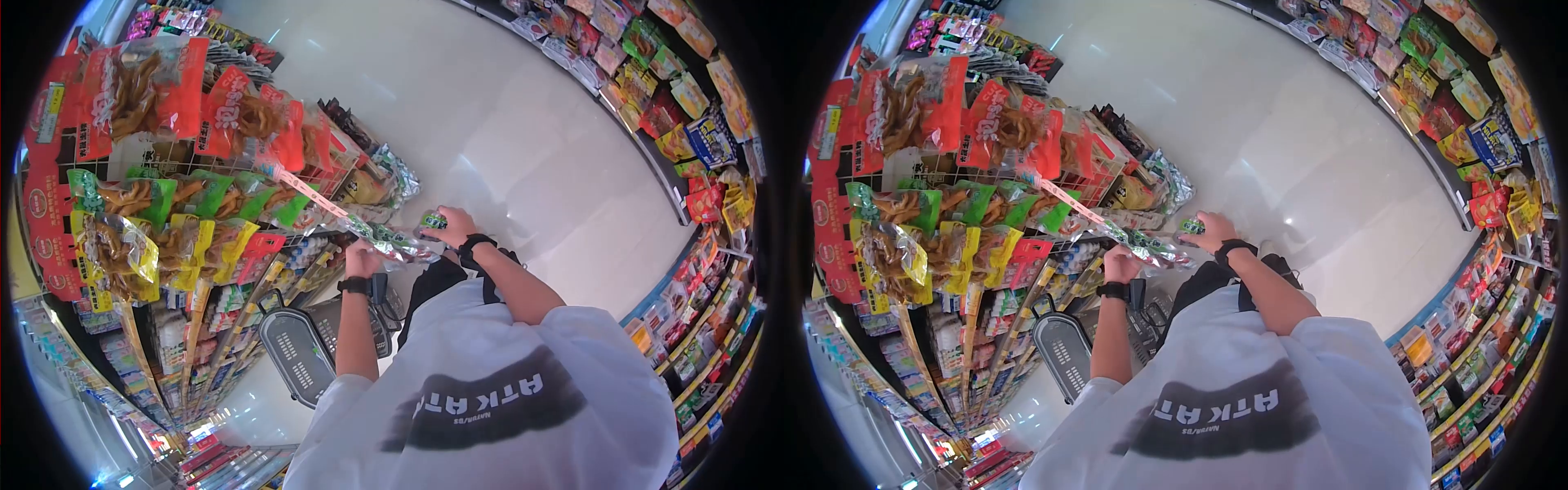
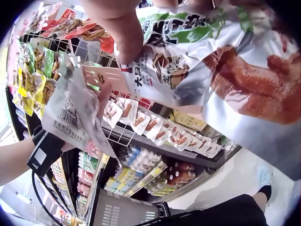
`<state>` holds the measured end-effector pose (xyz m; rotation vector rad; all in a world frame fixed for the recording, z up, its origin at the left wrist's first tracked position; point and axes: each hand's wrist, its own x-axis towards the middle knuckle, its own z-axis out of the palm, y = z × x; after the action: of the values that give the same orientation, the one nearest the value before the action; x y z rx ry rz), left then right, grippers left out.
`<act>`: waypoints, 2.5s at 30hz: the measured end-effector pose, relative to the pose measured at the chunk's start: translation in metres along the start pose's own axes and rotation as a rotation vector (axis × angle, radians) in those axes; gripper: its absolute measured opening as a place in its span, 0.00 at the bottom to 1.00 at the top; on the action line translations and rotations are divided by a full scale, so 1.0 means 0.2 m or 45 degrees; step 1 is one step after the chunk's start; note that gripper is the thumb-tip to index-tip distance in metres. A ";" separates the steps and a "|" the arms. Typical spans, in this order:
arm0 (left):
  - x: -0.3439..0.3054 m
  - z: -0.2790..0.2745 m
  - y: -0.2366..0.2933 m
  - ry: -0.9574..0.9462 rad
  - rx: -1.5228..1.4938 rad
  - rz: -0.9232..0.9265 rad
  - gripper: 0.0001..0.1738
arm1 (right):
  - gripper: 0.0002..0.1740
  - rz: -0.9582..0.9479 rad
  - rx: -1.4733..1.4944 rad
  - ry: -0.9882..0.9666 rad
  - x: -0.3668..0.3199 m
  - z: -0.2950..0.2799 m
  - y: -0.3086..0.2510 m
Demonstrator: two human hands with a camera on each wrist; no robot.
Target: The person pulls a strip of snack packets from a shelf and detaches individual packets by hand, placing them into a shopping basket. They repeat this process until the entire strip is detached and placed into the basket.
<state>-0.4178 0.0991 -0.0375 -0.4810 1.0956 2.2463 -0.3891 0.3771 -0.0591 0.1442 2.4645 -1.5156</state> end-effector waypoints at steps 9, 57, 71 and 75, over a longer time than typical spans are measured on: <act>-0.06 0.32 -0.02 -0.135 -0.042 -0.073 0.37 | 0.20 -0.391 -0.026 0.170 -0.16 -0.03 -0.08; -0.02 0.33 0.00 -0.087 0.057 0.021 0.28 | 0.10 -0.398 0.046 0.320 -0.10 -0.03 -0.22; -0.02 0.29 0.00 -0.115 0.052 0.013 0.26 | 0.13 -0.377 0.111 0.303 -0.10 -0.02 -0.23; -0.03 0.29 0.00 -0.123 0.055 -0.010 0.24 | 0.14 -0.370 0.091 0.284 -0.10 0.01 -0.21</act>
<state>-0.4181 0.1435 0.0004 -0.3547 1.0888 2.2104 -0.3789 0.3568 -0.0183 -0.0369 2.7013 -1.7935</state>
